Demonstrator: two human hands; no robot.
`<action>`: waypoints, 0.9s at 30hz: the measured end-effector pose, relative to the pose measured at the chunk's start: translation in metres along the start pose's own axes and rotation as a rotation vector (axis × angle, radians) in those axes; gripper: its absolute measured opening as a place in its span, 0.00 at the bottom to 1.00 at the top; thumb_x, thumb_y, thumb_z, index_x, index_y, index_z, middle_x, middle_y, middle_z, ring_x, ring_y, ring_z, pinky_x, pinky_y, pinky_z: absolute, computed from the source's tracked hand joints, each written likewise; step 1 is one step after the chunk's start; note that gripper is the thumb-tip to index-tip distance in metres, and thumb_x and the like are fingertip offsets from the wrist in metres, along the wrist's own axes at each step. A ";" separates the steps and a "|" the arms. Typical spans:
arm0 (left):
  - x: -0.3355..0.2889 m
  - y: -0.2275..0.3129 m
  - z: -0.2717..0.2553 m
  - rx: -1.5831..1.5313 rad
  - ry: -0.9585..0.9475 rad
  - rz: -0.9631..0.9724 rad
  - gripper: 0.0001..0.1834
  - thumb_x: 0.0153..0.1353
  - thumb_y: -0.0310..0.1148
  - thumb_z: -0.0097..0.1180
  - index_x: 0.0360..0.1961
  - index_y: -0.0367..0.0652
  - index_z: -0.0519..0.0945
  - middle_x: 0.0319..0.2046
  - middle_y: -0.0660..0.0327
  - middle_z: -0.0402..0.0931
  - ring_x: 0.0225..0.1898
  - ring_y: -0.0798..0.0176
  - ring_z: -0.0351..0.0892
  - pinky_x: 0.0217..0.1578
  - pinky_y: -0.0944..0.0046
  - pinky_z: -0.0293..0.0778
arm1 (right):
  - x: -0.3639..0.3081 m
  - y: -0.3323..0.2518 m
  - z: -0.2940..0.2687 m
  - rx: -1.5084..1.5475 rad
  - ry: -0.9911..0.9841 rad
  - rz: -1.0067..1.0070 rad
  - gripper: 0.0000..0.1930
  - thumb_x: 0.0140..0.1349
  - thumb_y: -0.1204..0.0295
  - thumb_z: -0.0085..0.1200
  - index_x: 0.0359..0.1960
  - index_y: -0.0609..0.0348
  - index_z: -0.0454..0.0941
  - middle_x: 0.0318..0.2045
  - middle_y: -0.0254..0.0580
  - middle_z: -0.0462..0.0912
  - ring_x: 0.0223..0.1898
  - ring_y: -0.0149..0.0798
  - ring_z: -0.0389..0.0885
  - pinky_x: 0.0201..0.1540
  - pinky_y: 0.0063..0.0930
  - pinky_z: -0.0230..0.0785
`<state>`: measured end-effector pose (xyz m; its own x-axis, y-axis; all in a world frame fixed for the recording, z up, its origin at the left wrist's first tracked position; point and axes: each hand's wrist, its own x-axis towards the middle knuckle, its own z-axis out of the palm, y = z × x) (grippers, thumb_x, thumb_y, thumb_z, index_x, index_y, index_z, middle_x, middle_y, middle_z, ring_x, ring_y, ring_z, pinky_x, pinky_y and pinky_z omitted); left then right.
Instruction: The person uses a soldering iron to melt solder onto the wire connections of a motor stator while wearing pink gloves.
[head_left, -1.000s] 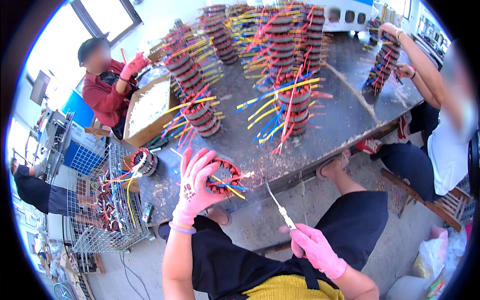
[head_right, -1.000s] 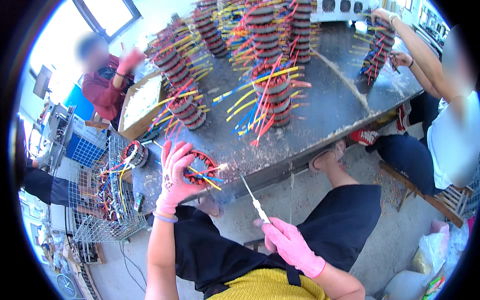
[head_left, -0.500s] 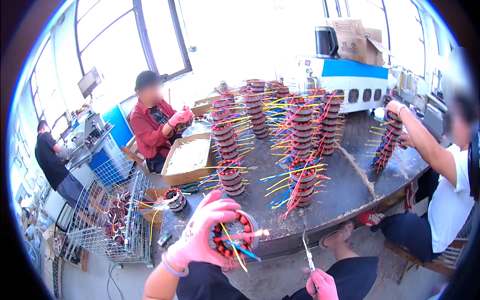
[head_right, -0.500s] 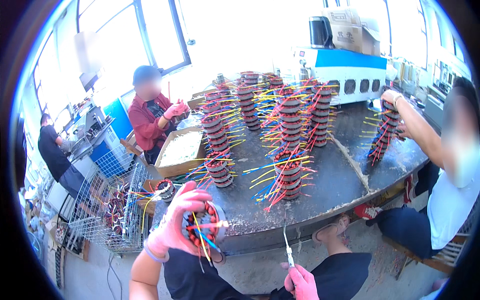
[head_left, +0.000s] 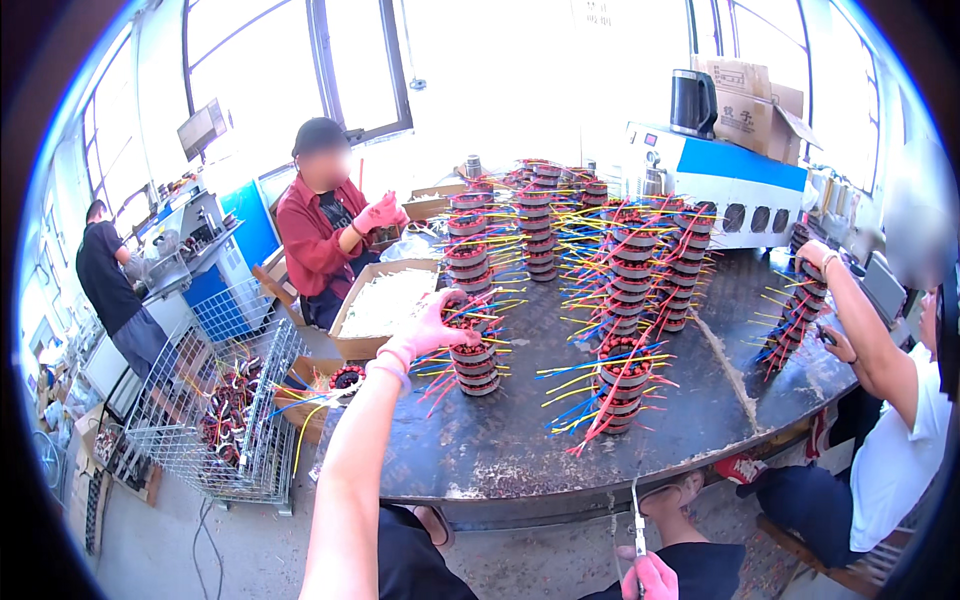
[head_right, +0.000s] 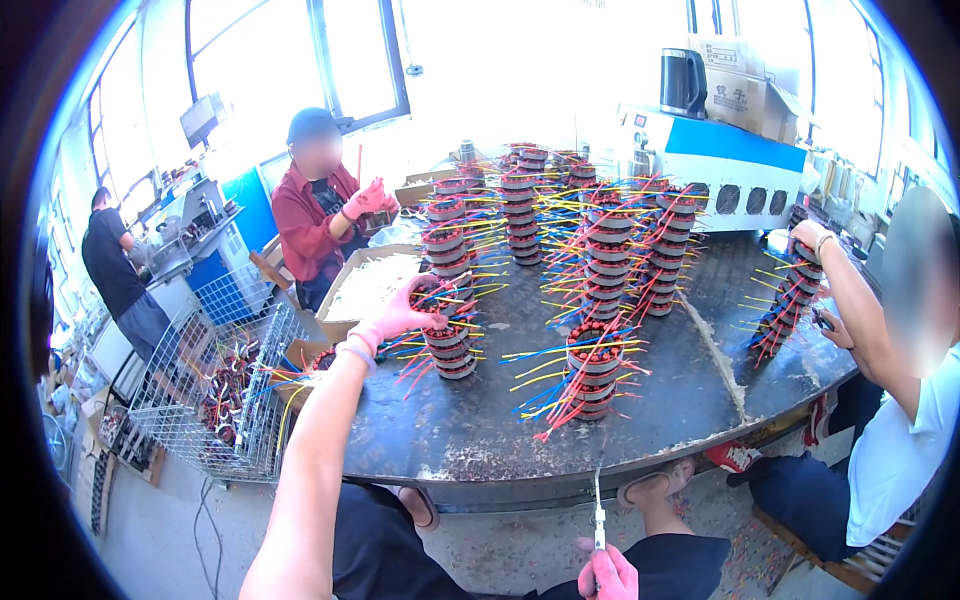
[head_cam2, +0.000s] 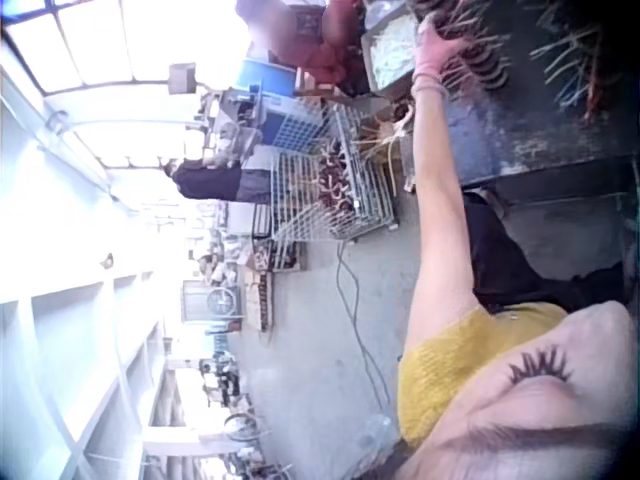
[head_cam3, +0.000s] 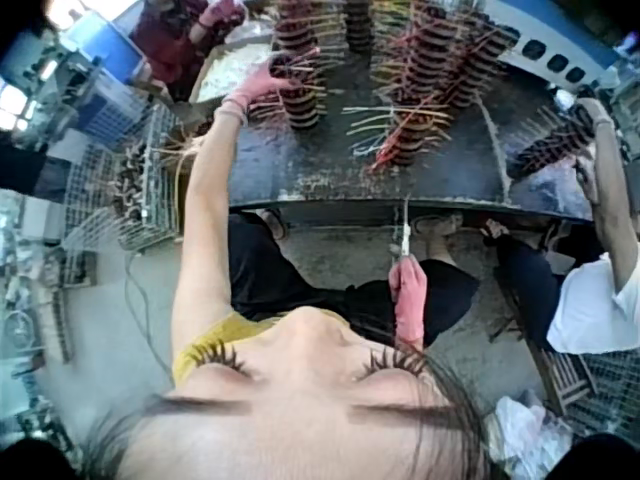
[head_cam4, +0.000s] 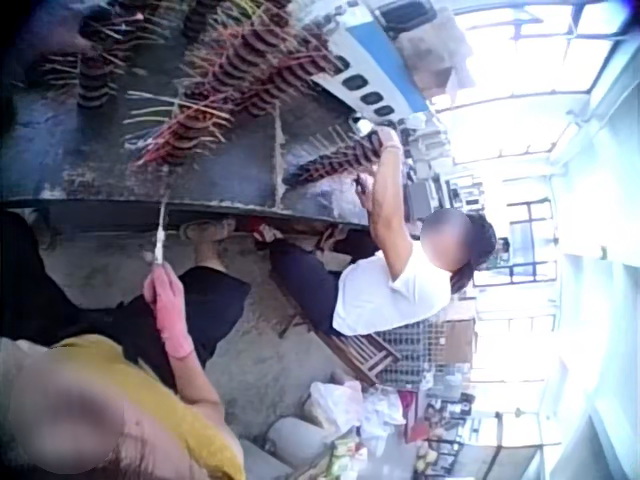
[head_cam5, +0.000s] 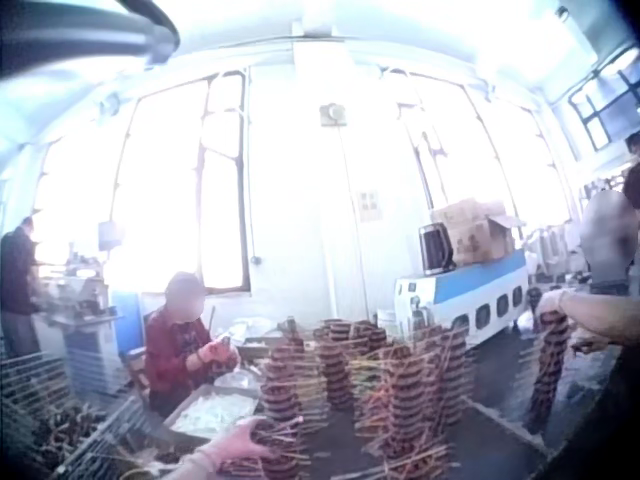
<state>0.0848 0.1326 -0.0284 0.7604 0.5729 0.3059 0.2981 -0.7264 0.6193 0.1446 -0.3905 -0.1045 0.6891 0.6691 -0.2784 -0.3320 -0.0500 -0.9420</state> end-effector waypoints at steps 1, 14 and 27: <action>0.003 0.004 0.006 0.034 -0.005 -0.006 0.50 0.39 0.53 0.77 0.62 0.38 0.73 0.57 0.49 0.76 0.61 0.52 0.74 0.64 0.56 0.67 | 0.001 -0.001 0.000 -0.007 0.016 0.003 0.16 0.76 0.61 0.42 0.41 0.56 0.81 0.15 0.23 0.63 0.13 0.20 0.55 0.15 0.18 0.43; -0.001 -0.001 0.018 0.137 -0.083 -0.040 0.55 0.39 0.50 0.79 0.67 0.38 0.68 0.62 0.48 0.70 0.65 0.50 0.69 0.68 0.55 0.62 | 0.005 -0.008 0.001 -0.052 0.045 0.034 0.17 0.75 0.58 0.44 0.31 0.52 0.78 0.14 0.21 0.63 0.13 0.19 0.55 0.16 0.18 0.44; -0.008 0.003 0.023 0.539 -0.121 0.025 0.61 0.36 0.55 0.78 0.71 0.46 0.62 0.64 0.48 0.67 0.67 0.42 0.62 0.69 0.49 0.56 | -0.007 0.004 -0.002 -0.014 -0.012 0.000 0.18 0.76 0.60 0.41 0.47 0.57 0.82 0.15 0.22 0.64 0.14 0.19 0.55 0.16 0.17 0.44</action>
<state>0.0929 0.1170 -0.0455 0.8225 0.5283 0.2108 0.5080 -0.8490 0.1454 0.1395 -0.3967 -0.1068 0.6812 0.6779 -0.2765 -0.3233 -0.0603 -0.9444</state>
